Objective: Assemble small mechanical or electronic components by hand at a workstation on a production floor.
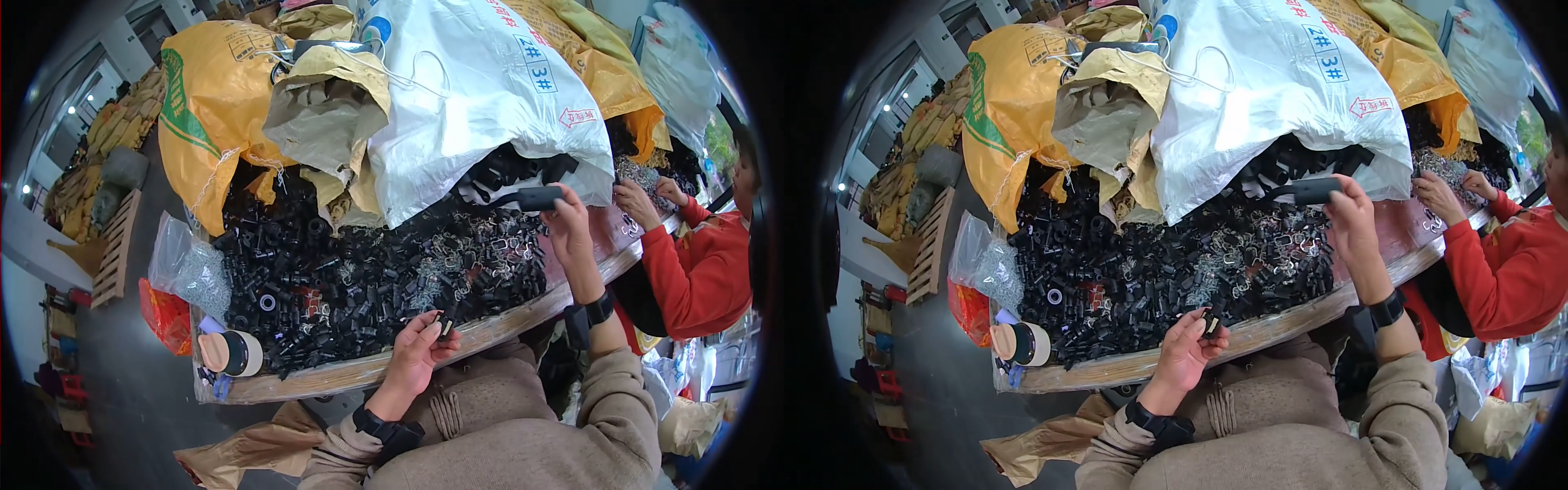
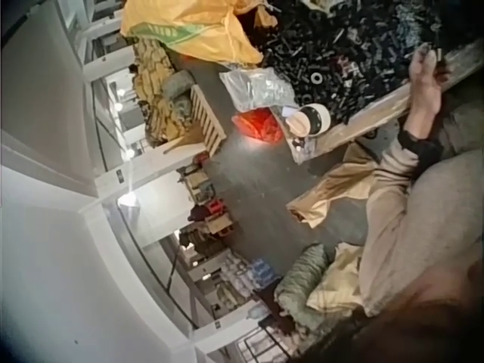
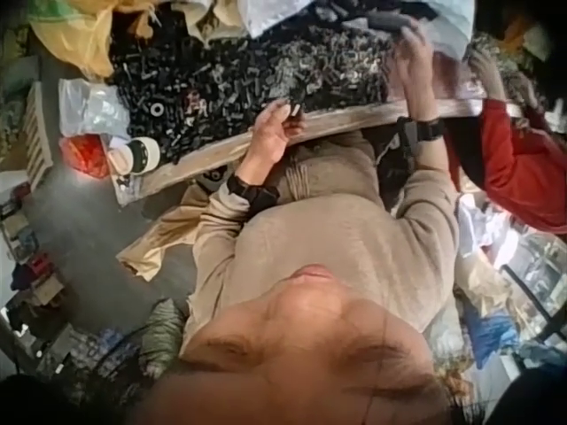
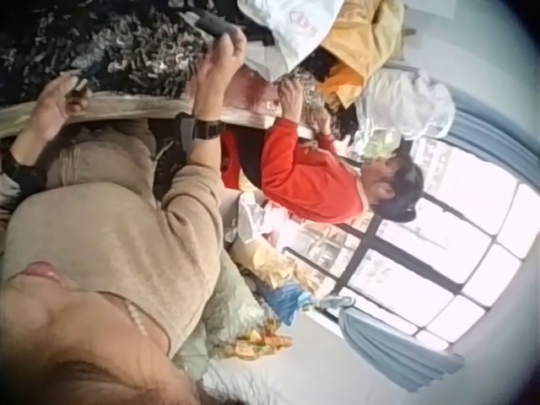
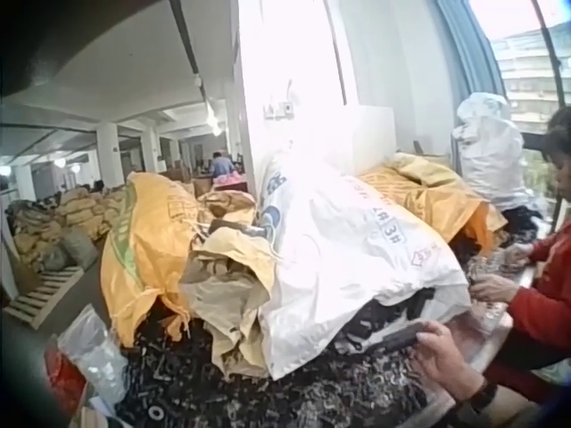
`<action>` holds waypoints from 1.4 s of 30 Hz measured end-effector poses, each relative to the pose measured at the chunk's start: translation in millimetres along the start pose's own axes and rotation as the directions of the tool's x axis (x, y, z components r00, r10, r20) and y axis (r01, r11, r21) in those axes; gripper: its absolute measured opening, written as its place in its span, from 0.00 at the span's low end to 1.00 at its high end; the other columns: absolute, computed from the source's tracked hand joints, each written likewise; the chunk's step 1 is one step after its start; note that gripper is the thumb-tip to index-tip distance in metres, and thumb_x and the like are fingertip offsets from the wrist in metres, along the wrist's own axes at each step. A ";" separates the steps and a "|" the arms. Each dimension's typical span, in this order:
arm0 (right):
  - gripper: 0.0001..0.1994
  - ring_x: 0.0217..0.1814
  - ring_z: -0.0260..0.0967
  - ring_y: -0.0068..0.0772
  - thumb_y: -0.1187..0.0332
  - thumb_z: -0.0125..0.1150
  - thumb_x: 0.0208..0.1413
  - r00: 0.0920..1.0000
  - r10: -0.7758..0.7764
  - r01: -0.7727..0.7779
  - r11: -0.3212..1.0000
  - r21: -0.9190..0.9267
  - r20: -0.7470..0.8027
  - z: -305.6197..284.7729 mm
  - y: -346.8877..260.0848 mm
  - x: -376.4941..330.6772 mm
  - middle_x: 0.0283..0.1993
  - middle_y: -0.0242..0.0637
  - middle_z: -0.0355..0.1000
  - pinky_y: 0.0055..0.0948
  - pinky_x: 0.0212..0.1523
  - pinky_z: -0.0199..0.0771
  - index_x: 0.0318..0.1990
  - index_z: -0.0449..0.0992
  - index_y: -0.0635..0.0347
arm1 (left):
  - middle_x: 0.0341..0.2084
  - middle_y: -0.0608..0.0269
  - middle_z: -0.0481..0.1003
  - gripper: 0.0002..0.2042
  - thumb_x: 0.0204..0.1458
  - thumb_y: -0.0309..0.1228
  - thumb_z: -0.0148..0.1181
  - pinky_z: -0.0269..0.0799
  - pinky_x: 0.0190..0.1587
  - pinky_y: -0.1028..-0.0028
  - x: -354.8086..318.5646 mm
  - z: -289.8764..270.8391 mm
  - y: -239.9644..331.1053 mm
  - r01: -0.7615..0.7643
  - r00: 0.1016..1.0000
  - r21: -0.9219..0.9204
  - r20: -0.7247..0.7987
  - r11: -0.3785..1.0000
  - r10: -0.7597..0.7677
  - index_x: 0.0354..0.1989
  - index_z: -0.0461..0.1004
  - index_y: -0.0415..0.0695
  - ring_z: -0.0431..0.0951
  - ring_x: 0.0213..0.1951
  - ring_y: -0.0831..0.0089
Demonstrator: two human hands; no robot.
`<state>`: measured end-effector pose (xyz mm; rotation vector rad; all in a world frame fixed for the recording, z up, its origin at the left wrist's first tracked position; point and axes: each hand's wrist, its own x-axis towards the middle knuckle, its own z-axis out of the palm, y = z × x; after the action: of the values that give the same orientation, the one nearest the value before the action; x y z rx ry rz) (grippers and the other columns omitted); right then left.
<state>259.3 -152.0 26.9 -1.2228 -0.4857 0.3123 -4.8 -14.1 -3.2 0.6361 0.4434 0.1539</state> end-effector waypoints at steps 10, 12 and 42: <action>0.15 0.32 0.63 0.24 0.60 0.53 0.48 0.878 0.306 -0.475 0.643 0.601 0.367 29.6 3.1 -39.3 0.34 0.35 0.67 0.20 0.31 0.63 0.41 0.67 0.57 | 0.29 0.53 0.72 0.12 0.48 0.31 0.50 0.71 0.28 0.80 -6.0 3.6 11.9 -0.059 0.998 0.023 -0.024 0.998 0.059 0.38 0.64 0.37 0.74 0.28 0.71; 0.15 0.35 0.65 0.29 0.62 0.57 0.46 0.806 0.375 -0.364 0.924 -0.115 0.458 47.7 0.1 -55.2 0.36 0.35 0.66 0.22 0.31 0.64 0.40 0.69 0.59 | 0.28 0.54 0.72 0.13 0.48 0.30 0.51 0.71 0.28 0.81 -5.8 8.7 18.6 -0.082 0.996 0.086 -0.028 0.993 0.085 0.39 0.65 0.36 0.74 0.27 0.71; 0.24 0.34 0.61 0.39 0.73 0.66 0.26 0.661 -0.026 0.616 0.589 -0.523 0.750 98.4 -13.8 -116.5 0.34 0.39 0.62 0.31 0.31 0.64 0.38 0.68 0.61 | 0.25 0.62 0.72 0.11 0.49 0.27 0.50 0.71 0.26 0.83 -9.6 1.0 22.7 0.119 0.987 0.356 0.057 0.927 -0.149 0.40 0.68 0.36 0.74 0.23 0.78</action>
<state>108.5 -131.8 43.5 -1.7681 -1.6444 0.1989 -13.1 0.8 14.6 0.9579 0.4365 -0.0859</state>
